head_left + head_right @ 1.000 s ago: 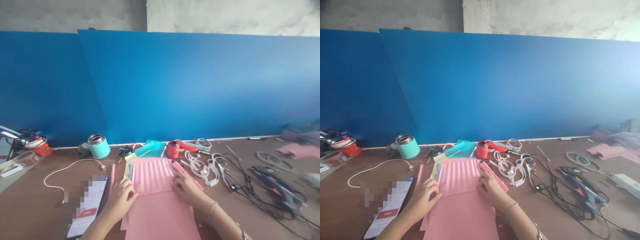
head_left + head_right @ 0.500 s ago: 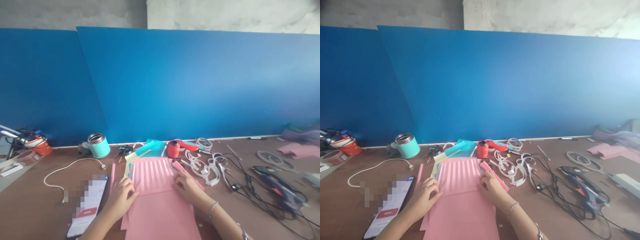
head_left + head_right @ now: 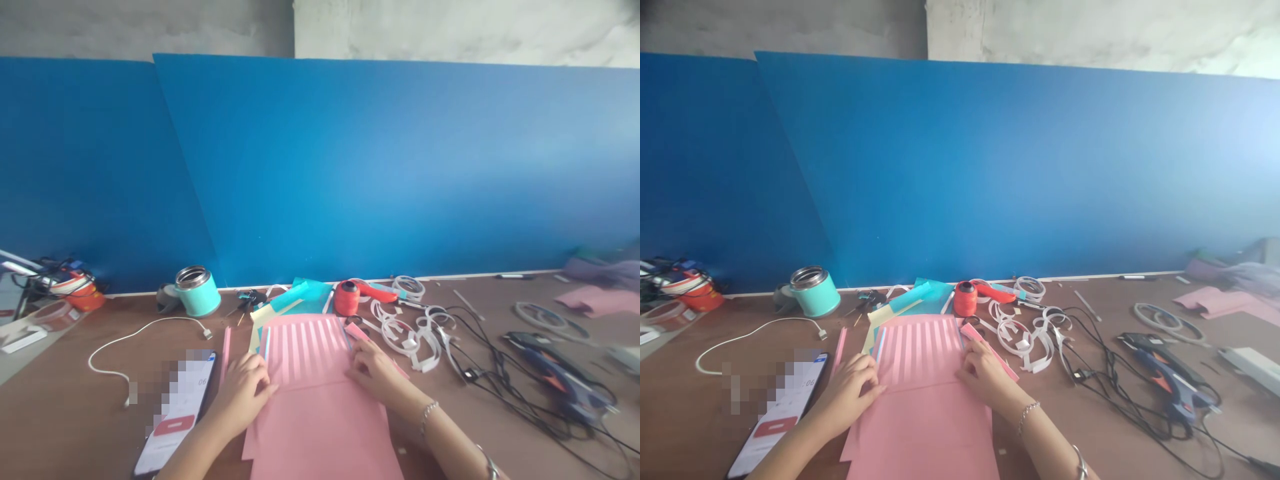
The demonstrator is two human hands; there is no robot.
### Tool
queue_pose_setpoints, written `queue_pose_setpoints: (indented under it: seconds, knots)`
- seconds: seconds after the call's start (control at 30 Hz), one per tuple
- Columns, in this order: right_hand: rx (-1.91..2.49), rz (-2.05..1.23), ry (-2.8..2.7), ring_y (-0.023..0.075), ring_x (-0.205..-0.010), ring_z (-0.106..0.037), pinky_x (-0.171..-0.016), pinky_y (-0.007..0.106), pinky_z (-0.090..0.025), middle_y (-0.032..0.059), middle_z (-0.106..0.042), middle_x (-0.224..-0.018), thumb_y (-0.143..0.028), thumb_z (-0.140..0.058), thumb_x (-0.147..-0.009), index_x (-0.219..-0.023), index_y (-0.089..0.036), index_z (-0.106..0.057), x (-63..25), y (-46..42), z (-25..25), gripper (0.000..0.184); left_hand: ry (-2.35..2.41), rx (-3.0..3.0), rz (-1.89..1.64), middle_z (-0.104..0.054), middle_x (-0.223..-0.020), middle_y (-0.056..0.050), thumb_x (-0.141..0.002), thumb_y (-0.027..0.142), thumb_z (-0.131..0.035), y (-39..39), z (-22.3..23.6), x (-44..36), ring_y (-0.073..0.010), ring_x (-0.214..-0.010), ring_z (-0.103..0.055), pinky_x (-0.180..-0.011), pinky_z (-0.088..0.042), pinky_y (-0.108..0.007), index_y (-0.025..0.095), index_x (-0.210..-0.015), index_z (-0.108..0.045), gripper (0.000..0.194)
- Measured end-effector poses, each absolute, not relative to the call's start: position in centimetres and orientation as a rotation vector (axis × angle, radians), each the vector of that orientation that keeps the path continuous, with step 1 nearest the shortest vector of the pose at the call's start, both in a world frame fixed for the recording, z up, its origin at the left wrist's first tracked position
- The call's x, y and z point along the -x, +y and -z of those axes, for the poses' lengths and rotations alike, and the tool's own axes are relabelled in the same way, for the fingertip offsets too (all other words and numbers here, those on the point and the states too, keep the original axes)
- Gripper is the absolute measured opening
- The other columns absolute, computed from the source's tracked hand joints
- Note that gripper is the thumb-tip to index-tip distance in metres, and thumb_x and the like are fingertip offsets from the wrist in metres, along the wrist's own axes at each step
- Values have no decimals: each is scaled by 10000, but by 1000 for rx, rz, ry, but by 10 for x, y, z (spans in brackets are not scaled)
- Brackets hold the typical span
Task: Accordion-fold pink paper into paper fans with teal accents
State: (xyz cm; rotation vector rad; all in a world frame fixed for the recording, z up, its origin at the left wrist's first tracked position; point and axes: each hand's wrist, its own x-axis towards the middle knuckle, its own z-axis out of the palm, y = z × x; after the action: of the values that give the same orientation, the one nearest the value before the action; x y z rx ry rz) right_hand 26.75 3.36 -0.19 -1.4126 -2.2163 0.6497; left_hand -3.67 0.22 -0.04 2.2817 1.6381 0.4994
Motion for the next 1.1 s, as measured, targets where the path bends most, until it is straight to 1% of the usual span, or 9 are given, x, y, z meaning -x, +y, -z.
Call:
queue_pose_setpoints:
  seconds: [0.47, 0.57, 0.6, 0.67, 0.7, 0.73, 0.87, 1.0, 1.1]
  knots:
    - [1458, -604, -2221, 232, -949, -570, -799, 339, -464, 61, -586, -887, -181, -617, -766, -536, -199, -458, -268, 37, 3, 279, 1649, -2376, -486, -591, -809, -11, -806, 277, -593, 0, -1, 36, -222, -860, -560, -773, -430, -356, 212, -641, -542, 185]
    - [1474, -521, -2269, 229, -895, -564, -787, 349, -460, 52, -568, -843, -186, -615, -773, -566, -201, -465, -268, 36, 2, 256, 1680, -2470, -475, -611, -899, -27, -798, 212, -572, -3, 0, 33, -229, -901, -552, -787, -453, -365, 229, -809, -616, 48]
    - [1485, -474, -2285, 234, -891, -557, -781, 356, -457, 53, -567, -847, -194, -619, -773, -604, -201, -488, -268, 35, 2, 214, 1676, -2529, -492, -614, -981, -39, -797, 166, -551, -5, 1, 32, -238, -959, -545, -819, -456, -378, 248, -943, -634, 187]
    - [1493, -352, -2313, 246, -906, -539, -774, 366, -445, 60, -574, -896, -199, -617, -775, -740, -202, -548, -266, 32, 2, 77, 1614, -2690, -534, -566, -1198, -54, -792, 51, -475, -7, 4, 29, -257, -1131, -490, -920, -436, -422, 329, -1221, -553, 517]
    - [1480, -285, -2334, 248, -916, -530, -776, 367, -435, 63, -577, -929, -183, -606, -777, -826, -205, -569, -264, 30, 2, 66, 1552, -2777, -547, -515, -1298, -47, -786, 1, -431, -8, 6, 27, -262, -1212, -442, -969, -414, -444, 379, -1298, -489, 639]
    - [1454, -213, -2360, 247, -921, -522, -781, 366, -423, 65, -577, -954, -150, -584, -782, -905, -212, -580, -262, 27, 3, 137, 1487, -2848, -548, -462, -1374, -32, -779, -36, -394, -9, 7, 25, -264, -1271, -395, -1004, -394, -461, 418, -1330, -448, 716]
    - [1218, 32, -2531, 208, -876, -498, -766, 337, -369, 65, -566, -984, -34, -459, -828, -1074, -276, -610, -252, 18, 6, 377, 1339, -2921, -476, -318, -1504, 29, -765, -73, -377, -10, 11, 19, -269, -1366, -286, -1046, -387, -479, 446, -1327, -445, 768]
    - [960, 64, -2706, 196, -863, -477, -733, 325, -350, 64, -566, -977, -126, -404, -931, -1165, -344, -604, -246, 15, 4, 377, 1334, -2869, -412, -288, -1524, 43, -715, -115, -385, -10, 8, 13, -274, -1387, -259, -1062, -367, -518, 453, -1311, -461, 826]
    - [952, 12, -2739, 204, -887, -477, -739, 336, -353, 67, -568, -988, -145, -400, -941, -1212, -373, -583, -246, 16, 1, 398, 1327, -2812, -384, -304, -1519, 31, -705, -111, -379, -9, 5, 11, -290, -1385, -269, -1055, -359, -547, 438, -1269, -519, 799]
